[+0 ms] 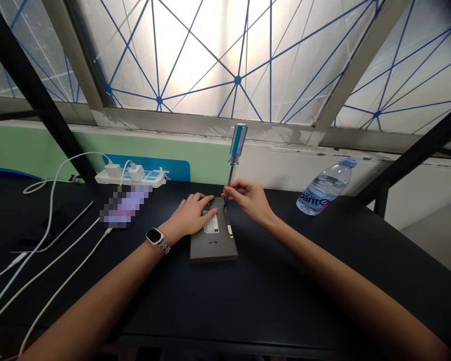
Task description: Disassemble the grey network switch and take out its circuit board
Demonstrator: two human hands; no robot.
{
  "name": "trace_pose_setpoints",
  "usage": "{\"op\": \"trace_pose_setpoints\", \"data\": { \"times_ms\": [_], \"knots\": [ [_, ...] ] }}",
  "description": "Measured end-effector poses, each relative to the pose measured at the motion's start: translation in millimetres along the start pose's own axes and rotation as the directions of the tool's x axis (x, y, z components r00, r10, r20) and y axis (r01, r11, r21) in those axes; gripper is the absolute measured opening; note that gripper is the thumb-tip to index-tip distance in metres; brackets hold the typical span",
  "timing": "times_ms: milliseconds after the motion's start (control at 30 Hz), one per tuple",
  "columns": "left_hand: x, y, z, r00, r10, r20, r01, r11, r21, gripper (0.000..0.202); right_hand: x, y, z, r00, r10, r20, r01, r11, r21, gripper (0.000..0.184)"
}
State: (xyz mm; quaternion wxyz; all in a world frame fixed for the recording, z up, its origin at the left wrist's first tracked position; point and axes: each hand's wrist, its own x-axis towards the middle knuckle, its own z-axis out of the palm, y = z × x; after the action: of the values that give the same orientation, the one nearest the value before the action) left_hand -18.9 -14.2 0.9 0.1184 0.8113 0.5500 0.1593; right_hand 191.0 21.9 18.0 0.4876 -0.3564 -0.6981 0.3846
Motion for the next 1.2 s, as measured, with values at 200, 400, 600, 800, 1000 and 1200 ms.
{"op": "trace_pose_setpoints", "data": {
  "times_ms": [200, 400, 600, 800, 1000, 1200],
  "knots": [
    [0.5, -1.1, 1.1, 1.0, 0.007, -0.009, -0.007, 1.0, 0.006, 0.062, -0.9, 0.1, 1.9, 1.0, -0.024, 0.015, 0.026, 0.996, -0.084, 0.026],
    [0.3, -0.9, 1.1, 1.0, 0.01, -0.011, -0.01, 1.0, 0.016, 0.062, -2.5, -1.5, 3.5, 0.997, -0.05, 0.063, 0.057, 0.991, -0.119, 0.026],
    [-0.3, -0.4, 0.6, 1.0, 0.01, -0.008, -0.01, 1.0, 0.009, 0.062, -1.3, -4.5, 2.3, 0.997, -0.064, -0.032, 0.057, 0.983, -0.177, 0.031],
    [-0.3, -0.5, 0.5, 1.0, 0.006, -0.008, -0.006, 1.0, 0.001, 0.061, -0.4, -1.3, 1.0, 0.999, -0.044, -0.008, 0.042, 0.992, -0.118, 0.031],
    [-0.9, 0.4, 0.0, 1.0, 0.004, -0.002, -0.004, 1.0, 0.007, 0.062, -1.7, 0.0, 1.7, 0.998, -0.053, 0.015, 0.054, 0.992, -0.113, 0.021],
    [-0.4, -0.4, 1.1, 1.0, 0.011, -0.014, -0.011, 1.0, 0.002, 0.062, -3.1, -6.2, 3.1, 0.995, -0.084, -0.059, 0.074, 0.984, -0.16, 0.03]
  ]
}}
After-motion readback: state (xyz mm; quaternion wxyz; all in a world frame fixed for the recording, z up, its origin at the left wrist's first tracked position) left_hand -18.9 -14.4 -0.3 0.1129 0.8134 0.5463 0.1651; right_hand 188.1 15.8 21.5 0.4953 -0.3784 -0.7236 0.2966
